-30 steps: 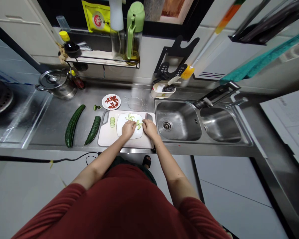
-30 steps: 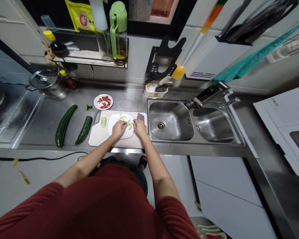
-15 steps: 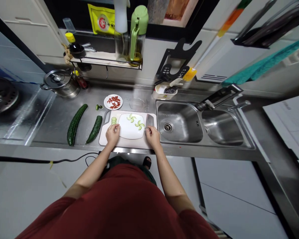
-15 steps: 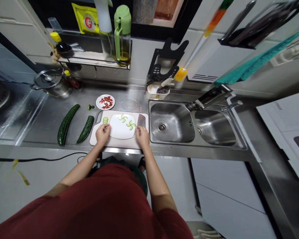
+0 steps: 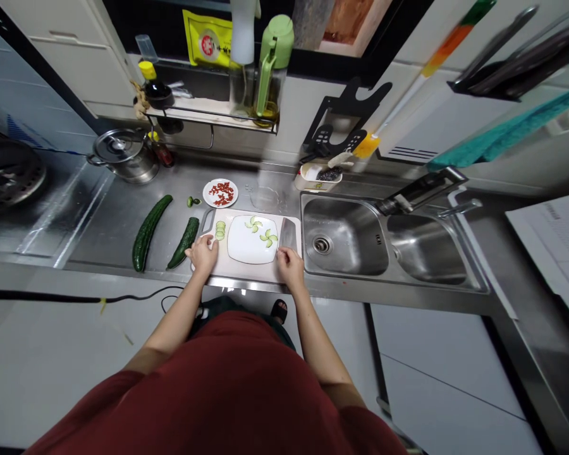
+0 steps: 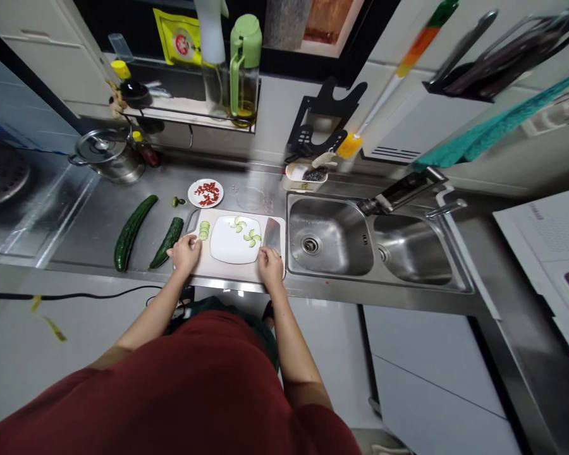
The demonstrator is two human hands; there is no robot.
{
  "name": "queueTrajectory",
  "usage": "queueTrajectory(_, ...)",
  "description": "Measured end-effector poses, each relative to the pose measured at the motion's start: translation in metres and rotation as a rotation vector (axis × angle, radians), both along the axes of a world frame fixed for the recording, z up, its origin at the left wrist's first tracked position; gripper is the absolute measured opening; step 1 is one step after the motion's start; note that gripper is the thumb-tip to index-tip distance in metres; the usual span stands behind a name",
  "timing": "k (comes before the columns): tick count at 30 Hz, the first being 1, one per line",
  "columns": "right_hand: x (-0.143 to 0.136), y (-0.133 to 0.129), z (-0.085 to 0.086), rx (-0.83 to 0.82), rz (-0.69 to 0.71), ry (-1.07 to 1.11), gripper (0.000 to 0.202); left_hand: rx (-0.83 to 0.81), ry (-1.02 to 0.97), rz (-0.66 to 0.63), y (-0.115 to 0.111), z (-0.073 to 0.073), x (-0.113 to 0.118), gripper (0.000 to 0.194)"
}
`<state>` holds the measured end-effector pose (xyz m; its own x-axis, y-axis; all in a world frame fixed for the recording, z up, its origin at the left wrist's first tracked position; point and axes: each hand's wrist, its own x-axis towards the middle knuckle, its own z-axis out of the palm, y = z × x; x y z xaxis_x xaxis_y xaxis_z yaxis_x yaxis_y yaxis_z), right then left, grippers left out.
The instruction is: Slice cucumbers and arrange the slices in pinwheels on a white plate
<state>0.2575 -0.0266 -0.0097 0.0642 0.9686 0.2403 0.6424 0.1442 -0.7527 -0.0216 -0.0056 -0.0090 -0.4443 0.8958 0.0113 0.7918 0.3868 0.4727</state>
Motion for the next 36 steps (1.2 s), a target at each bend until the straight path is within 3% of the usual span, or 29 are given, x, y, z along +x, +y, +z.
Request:
queueTrajectory(14, -0.002, -0.008, 0.001, -0.006, 0.010, -0.005, 0.028, -0.040, -0.001, 0.024, 0.012, -0.006, 0.007, 0.029)
queueTrajectory(27, -0.003, -0.013, -0.001, -0.033, 0.017, -0.004, 0.026, 0.037, -0.068, 0.057, 0.010, 0.004, 0.017, 0.017)
queueTrajectory(32, -0.005, -0.013, -0.002, -0.027, 0.038, -0.002, 0.026, 0.097, -0.167, 0.107, 0.011, 0.003, 0.017, 0.015)
queueTrajectory(36, -0.010, -0.011, 0.004, -0.028, 0.055, 0.018, 0.025, 0.124, -0.383, 0.114, 0.014, 0.002, 0.016, 0.019)
